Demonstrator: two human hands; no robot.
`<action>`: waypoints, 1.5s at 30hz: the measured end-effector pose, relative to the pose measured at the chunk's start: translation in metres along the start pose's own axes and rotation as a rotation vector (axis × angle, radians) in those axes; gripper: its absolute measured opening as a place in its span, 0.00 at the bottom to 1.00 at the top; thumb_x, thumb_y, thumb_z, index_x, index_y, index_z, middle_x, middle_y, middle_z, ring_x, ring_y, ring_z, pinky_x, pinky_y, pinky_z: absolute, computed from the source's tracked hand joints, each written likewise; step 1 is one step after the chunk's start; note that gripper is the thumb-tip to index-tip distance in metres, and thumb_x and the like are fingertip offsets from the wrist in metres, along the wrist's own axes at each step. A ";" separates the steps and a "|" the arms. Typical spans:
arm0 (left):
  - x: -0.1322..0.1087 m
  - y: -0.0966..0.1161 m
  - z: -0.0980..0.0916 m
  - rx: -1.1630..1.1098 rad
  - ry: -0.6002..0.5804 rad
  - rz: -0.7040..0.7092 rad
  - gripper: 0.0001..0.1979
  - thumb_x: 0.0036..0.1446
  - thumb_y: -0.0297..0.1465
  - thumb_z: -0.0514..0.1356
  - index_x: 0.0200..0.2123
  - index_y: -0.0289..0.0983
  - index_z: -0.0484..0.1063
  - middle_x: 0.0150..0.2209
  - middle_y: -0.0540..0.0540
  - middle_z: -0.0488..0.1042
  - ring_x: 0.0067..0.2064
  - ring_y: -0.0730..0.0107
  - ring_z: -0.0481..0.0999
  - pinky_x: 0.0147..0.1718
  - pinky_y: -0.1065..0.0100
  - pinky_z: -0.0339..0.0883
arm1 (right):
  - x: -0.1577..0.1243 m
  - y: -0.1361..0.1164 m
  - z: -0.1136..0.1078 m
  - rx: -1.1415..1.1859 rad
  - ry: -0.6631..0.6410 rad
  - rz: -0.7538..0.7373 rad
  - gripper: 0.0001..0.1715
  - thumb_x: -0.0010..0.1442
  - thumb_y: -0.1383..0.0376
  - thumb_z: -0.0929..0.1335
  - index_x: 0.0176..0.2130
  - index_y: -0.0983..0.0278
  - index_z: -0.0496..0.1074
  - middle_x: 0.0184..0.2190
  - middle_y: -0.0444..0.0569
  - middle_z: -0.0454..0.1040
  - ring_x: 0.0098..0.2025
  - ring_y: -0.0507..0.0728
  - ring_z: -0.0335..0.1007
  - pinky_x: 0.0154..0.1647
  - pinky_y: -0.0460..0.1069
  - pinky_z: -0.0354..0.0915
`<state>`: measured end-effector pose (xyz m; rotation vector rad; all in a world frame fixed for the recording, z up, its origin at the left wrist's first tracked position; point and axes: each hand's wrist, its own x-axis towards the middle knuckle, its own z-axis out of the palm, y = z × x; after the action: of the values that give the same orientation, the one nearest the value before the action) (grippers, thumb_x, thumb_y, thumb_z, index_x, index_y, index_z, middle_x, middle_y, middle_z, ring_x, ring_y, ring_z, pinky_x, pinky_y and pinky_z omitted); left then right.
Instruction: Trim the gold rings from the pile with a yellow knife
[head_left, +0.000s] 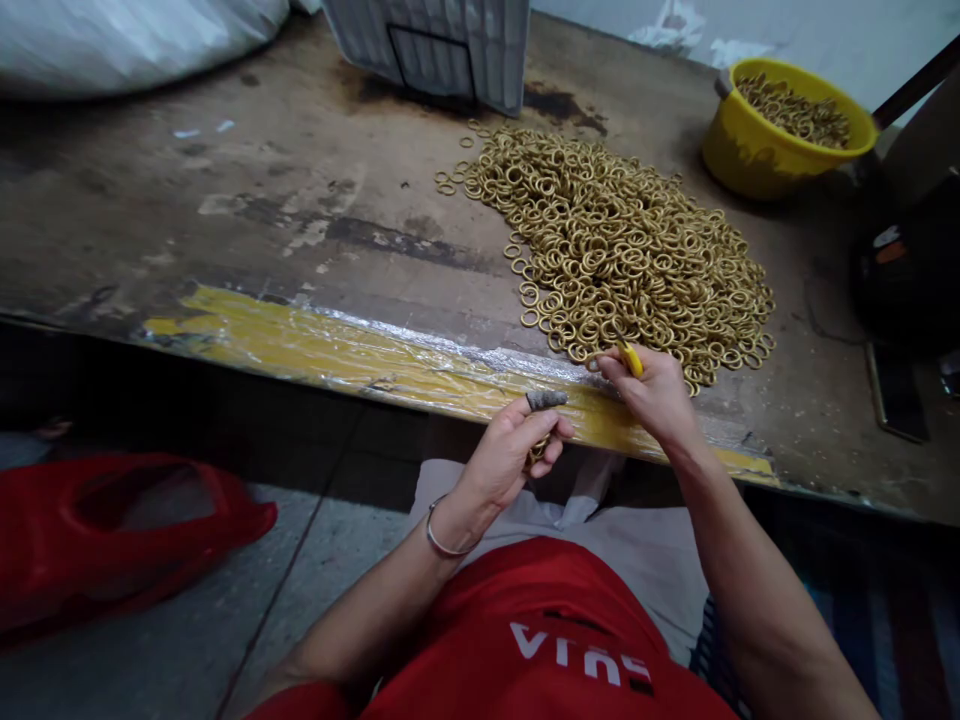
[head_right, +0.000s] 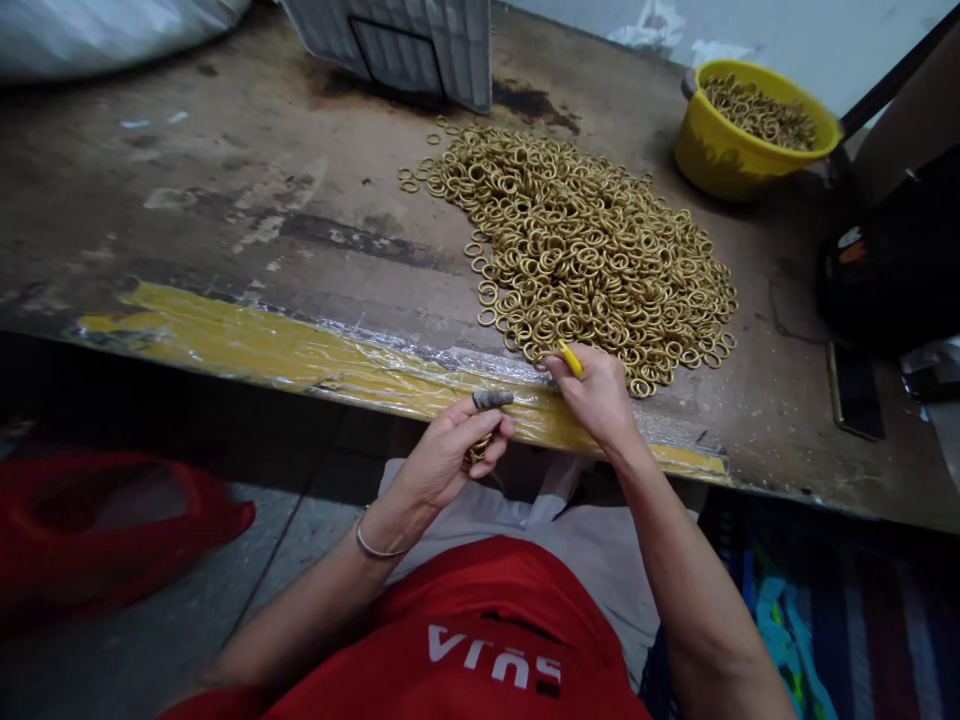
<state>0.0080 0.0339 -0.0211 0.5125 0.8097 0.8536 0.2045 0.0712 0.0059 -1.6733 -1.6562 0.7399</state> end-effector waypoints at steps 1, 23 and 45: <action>-0.001 0.000 0.001 -0.011 -0.005 0.011 0.16 0.50 0.36 0.71 0.36 0.33 0.72 0.31 0.48 0.78 0.20 0.82 0.67 0.13 0.81 0.53 | -0.007 -0.006 0.000 0.117 -0.037 0.038 0.15 0.60 0.56 0.68 0.29 0.63 0.75 0.22 0.42 0.70 0.24 0.51 0.61 0.29 0.47 0.56; -0.036 0.003 0.001 0.066 -0.111 0.056 0.19 0.46 0.41 0.74 0.32 0.33 0.74 0.23 0.53 0.71 0.20 0.81 0.66 0.14 0.81 0.56 | -0.093 -0.044 0.009 -0.370 -0.041 -0.227 0.18 0.60 0.72 0.63 0.47 0.64 0.75 0.41 0.54 0.78 0.42 0.59 0.74 0.42 0.51 0.65; -0.042 0.016 -0.005 0.533 -0.074 0.276 0.11 0.57 0.35 0.66 0.28 0.36 0.70 0.18 0.55 0.65 0.18 0.80 0.61 0.18 0.75 0.56 | -0.063 -0.015 0.018 -0.840 -0.078 -0.126 0.13 0.63 0.73 0.62 0.41 0.65 0.74 0.35 0.54 0.78 0.29 0.57 0.68 0.29 0.51 0.52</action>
<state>-0.0203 0.0095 0.0039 1.1397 0.9120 0.8615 0.1786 0.0093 0.0030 -2.0544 -2.2875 0.0118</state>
